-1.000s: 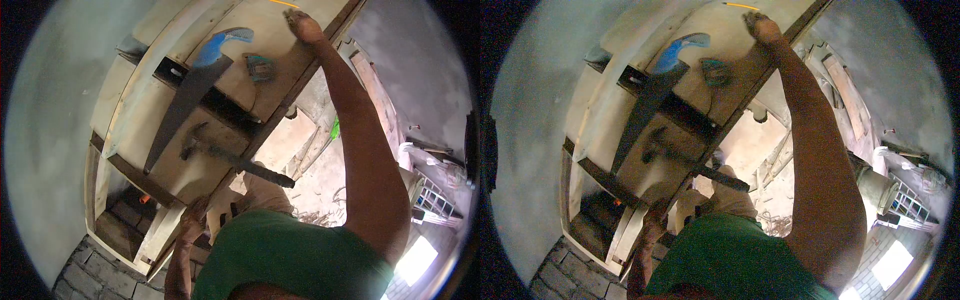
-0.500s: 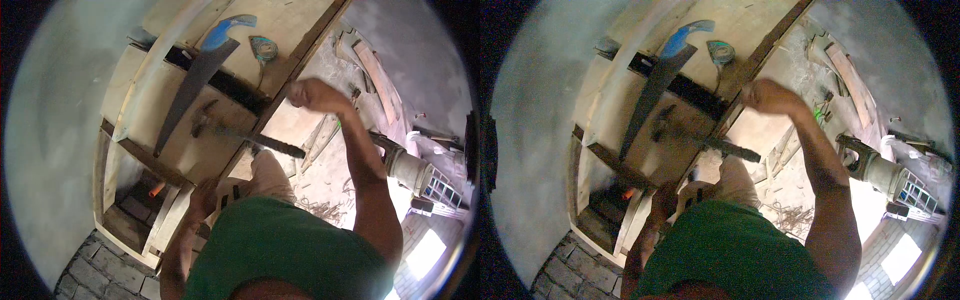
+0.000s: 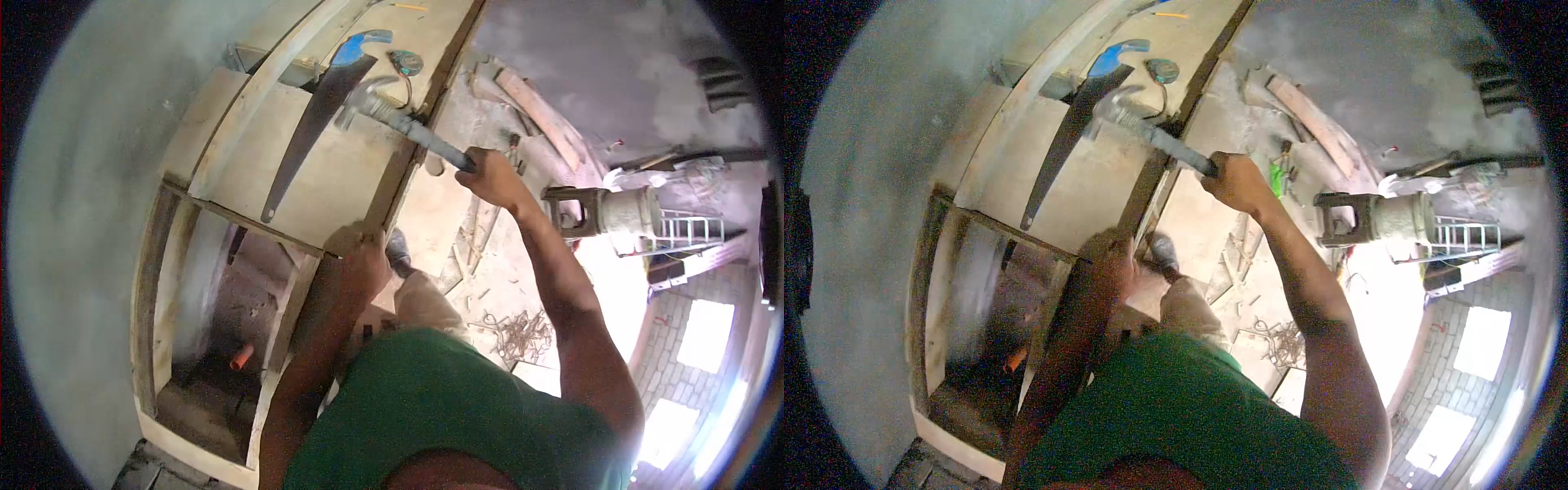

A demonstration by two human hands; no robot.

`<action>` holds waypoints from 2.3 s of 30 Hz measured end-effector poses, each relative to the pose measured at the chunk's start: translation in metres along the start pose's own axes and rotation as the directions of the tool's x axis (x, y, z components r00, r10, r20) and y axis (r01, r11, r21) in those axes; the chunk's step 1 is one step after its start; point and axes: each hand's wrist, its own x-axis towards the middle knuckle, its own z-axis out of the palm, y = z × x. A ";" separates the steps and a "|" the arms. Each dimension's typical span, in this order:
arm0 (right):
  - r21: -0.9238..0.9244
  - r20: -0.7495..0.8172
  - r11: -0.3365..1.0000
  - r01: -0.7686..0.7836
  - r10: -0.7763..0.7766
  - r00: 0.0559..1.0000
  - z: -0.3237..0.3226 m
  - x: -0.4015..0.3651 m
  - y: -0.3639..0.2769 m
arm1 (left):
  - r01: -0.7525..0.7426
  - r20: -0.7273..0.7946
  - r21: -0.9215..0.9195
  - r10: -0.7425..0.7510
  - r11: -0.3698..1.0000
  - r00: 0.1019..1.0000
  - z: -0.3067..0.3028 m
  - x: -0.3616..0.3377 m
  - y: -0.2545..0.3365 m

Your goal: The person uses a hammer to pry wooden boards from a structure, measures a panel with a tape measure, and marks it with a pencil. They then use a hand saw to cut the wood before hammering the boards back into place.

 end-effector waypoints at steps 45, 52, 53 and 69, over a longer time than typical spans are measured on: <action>0.954 0.172 0.154 -0.258 0.426 0.888 0.146 -0.240 -0.041 | -0.169 -0.424 -0.369 -0.003 0.914 0.906 0.033 -0.028 -0.002; 0.969 0.237 0.015 -0.246 0.220 0.946 0.138 -0.225 -0.079 | -0.060 0.006 -0.918 0.165 0.391 0.986 0.040 -0.087 0.030; 0.971 0.238 -0.063 -0.230 0.206 0.949 0.136 -0.221 -0.087 | -0.092 -0.026 -0.935 0.194 0.342 0.981 0.040 -0.087 0.029; 0.828 0.127 0.449 -0.335 0.431 0.893 0.119 -0.194 -0.072 | 0.025 0.028 -1.000 -0.260 -0.011 0.965 0.007 -0.046 -0.020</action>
